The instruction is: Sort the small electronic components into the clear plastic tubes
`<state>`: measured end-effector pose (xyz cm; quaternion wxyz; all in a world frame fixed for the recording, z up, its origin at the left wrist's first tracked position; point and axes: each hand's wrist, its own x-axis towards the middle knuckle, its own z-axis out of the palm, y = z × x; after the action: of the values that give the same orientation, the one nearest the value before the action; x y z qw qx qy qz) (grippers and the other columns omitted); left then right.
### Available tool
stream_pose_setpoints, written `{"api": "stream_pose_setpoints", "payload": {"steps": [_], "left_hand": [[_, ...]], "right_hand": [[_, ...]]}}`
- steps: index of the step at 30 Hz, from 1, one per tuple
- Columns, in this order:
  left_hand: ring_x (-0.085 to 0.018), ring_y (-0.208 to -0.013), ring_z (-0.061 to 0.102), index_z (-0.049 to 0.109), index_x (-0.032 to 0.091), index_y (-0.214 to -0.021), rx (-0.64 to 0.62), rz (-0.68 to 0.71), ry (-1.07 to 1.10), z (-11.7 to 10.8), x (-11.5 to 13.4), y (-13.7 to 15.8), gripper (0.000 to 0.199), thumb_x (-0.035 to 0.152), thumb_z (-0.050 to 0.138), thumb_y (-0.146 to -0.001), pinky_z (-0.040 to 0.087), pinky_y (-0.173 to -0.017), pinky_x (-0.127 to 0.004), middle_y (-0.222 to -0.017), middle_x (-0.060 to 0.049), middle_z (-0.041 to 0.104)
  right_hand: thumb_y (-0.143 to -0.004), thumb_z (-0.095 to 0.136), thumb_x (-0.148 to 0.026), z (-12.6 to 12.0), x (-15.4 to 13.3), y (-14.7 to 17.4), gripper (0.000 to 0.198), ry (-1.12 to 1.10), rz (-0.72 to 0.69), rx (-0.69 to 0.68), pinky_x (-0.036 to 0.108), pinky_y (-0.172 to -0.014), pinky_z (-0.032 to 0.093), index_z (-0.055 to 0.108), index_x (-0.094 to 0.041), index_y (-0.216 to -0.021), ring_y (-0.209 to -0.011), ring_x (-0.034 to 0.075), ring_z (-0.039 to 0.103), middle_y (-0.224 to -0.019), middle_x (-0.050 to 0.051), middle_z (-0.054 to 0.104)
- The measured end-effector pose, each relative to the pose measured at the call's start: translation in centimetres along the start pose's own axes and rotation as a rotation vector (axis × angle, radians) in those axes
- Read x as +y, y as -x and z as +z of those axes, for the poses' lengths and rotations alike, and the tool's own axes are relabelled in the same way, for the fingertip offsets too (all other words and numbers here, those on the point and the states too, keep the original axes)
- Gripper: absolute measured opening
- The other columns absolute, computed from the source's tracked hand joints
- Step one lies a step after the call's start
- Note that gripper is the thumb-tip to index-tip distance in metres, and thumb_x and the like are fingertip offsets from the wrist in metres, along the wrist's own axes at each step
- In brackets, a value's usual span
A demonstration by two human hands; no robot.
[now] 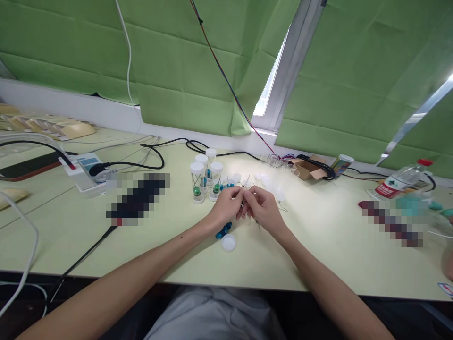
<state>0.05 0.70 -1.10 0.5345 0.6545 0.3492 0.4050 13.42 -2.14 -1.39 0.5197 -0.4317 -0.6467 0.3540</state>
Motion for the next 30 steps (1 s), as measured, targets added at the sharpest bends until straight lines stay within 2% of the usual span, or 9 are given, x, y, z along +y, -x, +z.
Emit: {"api": "stream_pose_setpoints", "payload": {"steps": [10, 19, 30], "left_hand": [[-0.009, -0.042, 0.047, 0.052, 0.018, -0.069, -0.004, -0.003, -0.033, -0.06, 0.0, 0.03, 0.032, 0.031, 0.04, -0.096, 0.038, -0.042, -0.021, -0.052, 0.001, 0.055], [-0.009, -0.042, 0.046, 0.047, 0.02, -0.067, -0.018, -0.025, -0.046, -0.02, 0.14, 0.04, 0.027, 0.023, 0.039, -0.093, 0.037, -0.041, -0.02, -0.052, 0.002, 0.055], [-0.009, -0.043, 0.048, 0.049, 0.02, -0.069, -0.022, -0.02, -0.057, -0.1, 0.05, 0.08, 0.025, 0.024, 0.041, -0.092, 0.038, -0.04, -0.021, -0.052, 0.001, 0.056]], "right_hand": [[-0.092, 0.057, -0.053, 0.03, -0.03, 0.01, 0.037, 0.012, 0.001, -0.01, 0.024, -0.047, 0.043, 0.052, -0.021, -0.074, -0.045, 0.013, 0.054, -0.051, -0.002, 0.061], [-0.092, 0.058, -0.051, 0.12, 0.19, -0.02, 0.036, 0.018, -0.004, -0.007, 0.023, -0.046, 0.043, 0.052, -0.021, -0.073, -0.044, 0.012, 0.055, -0.05, -0.002, 0.061], [-0.091, 0.059, -0.052, 0.06, 0.0, 0.05, 0.037, 0.03, 0.005, -0.002, 0.023, -0.046, 0.043, 0.052, -0.021, -0.072, -0.044, 0.012, 0.053, -0.051, -0.002, 0.061]]}}
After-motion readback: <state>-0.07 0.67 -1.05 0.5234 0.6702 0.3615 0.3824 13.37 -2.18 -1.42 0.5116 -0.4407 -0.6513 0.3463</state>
